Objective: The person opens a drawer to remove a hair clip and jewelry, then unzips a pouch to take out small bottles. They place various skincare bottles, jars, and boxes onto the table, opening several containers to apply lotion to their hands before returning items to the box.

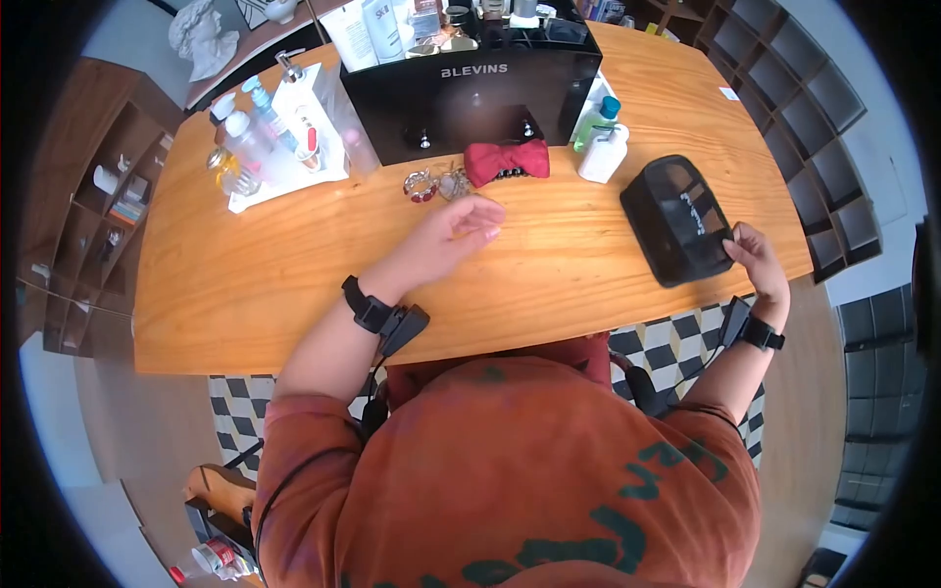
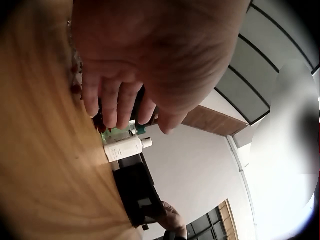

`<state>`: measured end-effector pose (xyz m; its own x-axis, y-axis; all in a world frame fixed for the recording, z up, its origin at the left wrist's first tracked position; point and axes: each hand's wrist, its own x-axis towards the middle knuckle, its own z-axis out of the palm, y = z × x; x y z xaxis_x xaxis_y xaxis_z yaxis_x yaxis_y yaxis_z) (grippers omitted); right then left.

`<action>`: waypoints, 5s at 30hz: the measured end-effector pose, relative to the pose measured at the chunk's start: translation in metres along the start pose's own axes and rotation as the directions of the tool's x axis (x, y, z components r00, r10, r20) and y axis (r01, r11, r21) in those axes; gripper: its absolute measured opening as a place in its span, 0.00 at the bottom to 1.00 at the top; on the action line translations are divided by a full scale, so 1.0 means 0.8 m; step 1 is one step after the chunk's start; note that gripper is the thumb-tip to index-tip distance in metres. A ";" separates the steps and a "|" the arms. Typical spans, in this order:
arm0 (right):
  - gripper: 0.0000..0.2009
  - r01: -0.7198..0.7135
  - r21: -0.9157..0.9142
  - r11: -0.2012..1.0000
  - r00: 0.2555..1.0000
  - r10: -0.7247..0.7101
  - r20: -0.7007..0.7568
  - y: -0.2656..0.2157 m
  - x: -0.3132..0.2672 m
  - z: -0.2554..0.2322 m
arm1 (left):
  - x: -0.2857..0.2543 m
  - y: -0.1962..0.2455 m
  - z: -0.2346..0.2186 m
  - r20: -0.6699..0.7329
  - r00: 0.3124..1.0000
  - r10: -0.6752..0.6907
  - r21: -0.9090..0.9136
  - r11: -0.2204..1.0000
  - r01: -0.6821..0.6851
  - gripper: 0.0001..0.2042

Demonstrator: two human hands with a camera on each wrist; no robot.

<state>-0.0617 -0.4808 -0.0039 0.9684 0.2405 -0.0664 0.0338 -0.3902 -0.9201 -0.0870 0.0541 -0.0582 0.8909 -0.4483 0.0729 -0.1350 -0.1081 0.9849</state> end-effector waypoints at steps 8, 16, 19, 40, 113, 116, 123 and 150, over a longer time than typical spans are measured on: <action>0.11 -0.015 -0.035 0.999 0.930 0.026 0.366 -0.063 0.018 0.094 | -0.003 0.007 -0.003 0.033 0.999 0.016 -0.048 0.999 -0.014 0.18; 0.12 0.164 -0.091 0.982 0.765 -0.069 0.640 -0.113 0.120 0.206 | -0.005 0.027 -0.017 0.036 0.999 -0.015 -0.105 0.994 0.018 0.19; 0.13 0.240 -0.103 0.965 0.698 -0.098 0.710 -0.133 0.153 0.235 | -0.007 0.024 -0.041 0.084 0.993 -0.085 -0.070 0.993 0.091 0.18; 0.16 -0.020 0.225 0.974 0.477 -0.188 0.858 -0.107 0.170 0.293 | -0.005 -0.006 -0.053 0.234 0.968 -0.087 -0.296 0.942 0.156 0.09; 0.10 0.211 0.393 0.895 0.780 -0.397 0.485 -0.116 0.147 0.359 | -0.001 0.001 -0.013 -0.164 0.986 -0.020 -0.249 0.968 -0.021 0.06; 0.09 0.258 0.394 0.882 0.786 -0.429 0.445 -0.118 0.146 0.359 | -0.001 0.001 -0.016 -0.146 0.989 -0.007 -0.244 0.969 -0.030 0.06; 0.08 0.329 0.347 0.878 0.783 -0.459 0.420 -0.118 0.148 0.353 | -0.003 0.003 -0.017 -0.151 0.989 0.006 -0.211 0.977 -0.038 0.06; 0.08 0.282 0.349 0.894 0.780 -0.425 0.458 -0.113 0.146 0.361 | 0.004 -0.012 -0.017 -0.071 0.993 -0.098 -0.400 0.915 0.062 0.05</action>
<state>-0.0235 -0.1608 -0.0396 0.6280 0.7610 0.1626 0.2169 0.0295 -0.9757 -0.0766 0.0656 -0.0654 0.9283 -0.3715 -0.0131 0.1048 0.2279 0.9680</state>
